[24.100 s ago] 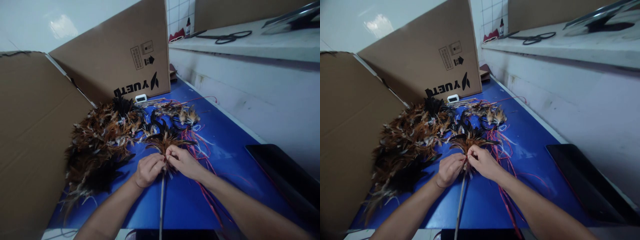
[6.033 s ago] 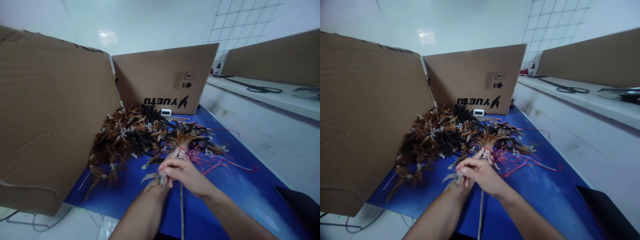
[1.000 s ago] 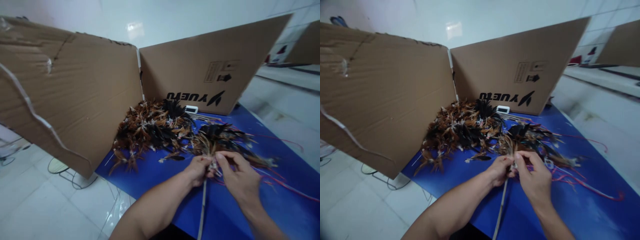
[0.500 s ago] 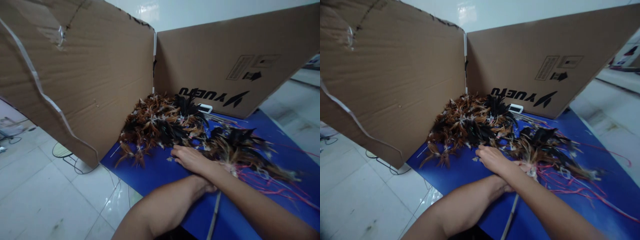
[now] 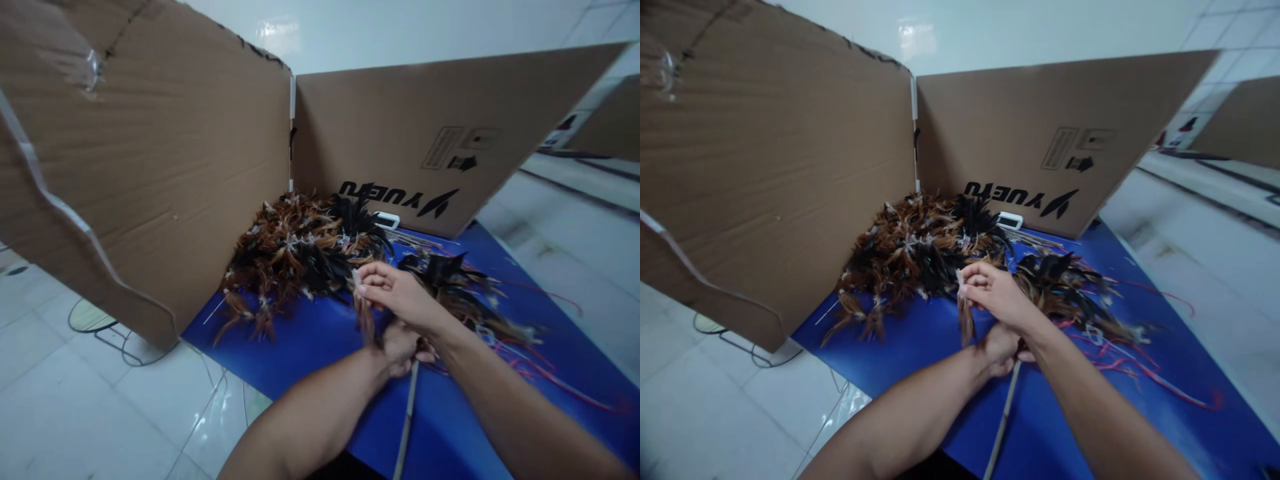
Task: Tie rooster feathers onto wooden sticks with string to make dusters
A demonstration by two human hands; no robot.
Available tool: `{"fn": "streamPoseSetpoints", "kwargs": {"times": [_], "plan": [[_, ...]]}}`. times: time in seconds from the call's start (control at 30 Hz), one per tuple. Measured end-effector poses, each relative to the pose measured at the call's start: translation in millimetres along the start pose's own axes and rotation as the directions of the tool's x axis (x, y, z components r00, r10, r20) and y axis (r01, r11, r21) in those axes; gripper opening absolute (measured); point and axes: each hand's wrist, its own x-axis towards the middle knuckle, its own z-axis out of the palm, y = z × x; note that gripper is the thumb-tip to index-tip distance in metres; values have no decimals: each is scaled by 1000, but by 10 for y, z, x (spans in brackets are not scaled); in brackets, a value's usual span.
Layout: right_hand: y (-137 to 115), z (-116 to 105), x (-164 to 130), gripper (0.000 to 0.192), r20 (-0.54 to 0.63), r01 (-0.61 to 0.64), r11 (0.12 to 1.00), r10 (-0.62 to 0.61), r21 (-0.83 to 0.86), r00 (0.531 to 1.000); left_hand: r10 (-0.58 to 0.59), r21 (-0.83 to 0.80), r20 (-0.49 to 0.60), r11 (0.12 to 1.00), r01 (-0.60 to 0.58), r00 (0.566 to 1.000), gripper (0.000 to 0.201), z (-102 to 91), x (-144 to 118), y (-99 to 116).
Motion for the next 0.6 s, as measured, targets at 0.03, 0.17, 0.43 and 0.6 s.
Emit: {"fn": "streamPoseSetpoints", "kwargs": {"times": [0.03, 0.17, 0.43, 0.6], "plan": [[-24, -76, -68, 40, -46, -16, 998, 19, 65, 999, -6, 17, 97, 1000, 5, 995, 25, 18, -20, 39], [38, -346, -402, 45, -248, -39, 969, 101, 245, 964, -27, 2, 163, 1000, 26, 986, 32, 46, -74, 141], [514, -519, -1150, 29, -470, -69, 979, -31, -194, 882, 14, -57, 186, 998, -4, 982, 29, 24, -70, 156], [671, -463, -1363, 19, -380, 4, 838, -252, -545, 890, 29, -70, 173, 997, -17, 985, 26, 43, -56, 153]]}}
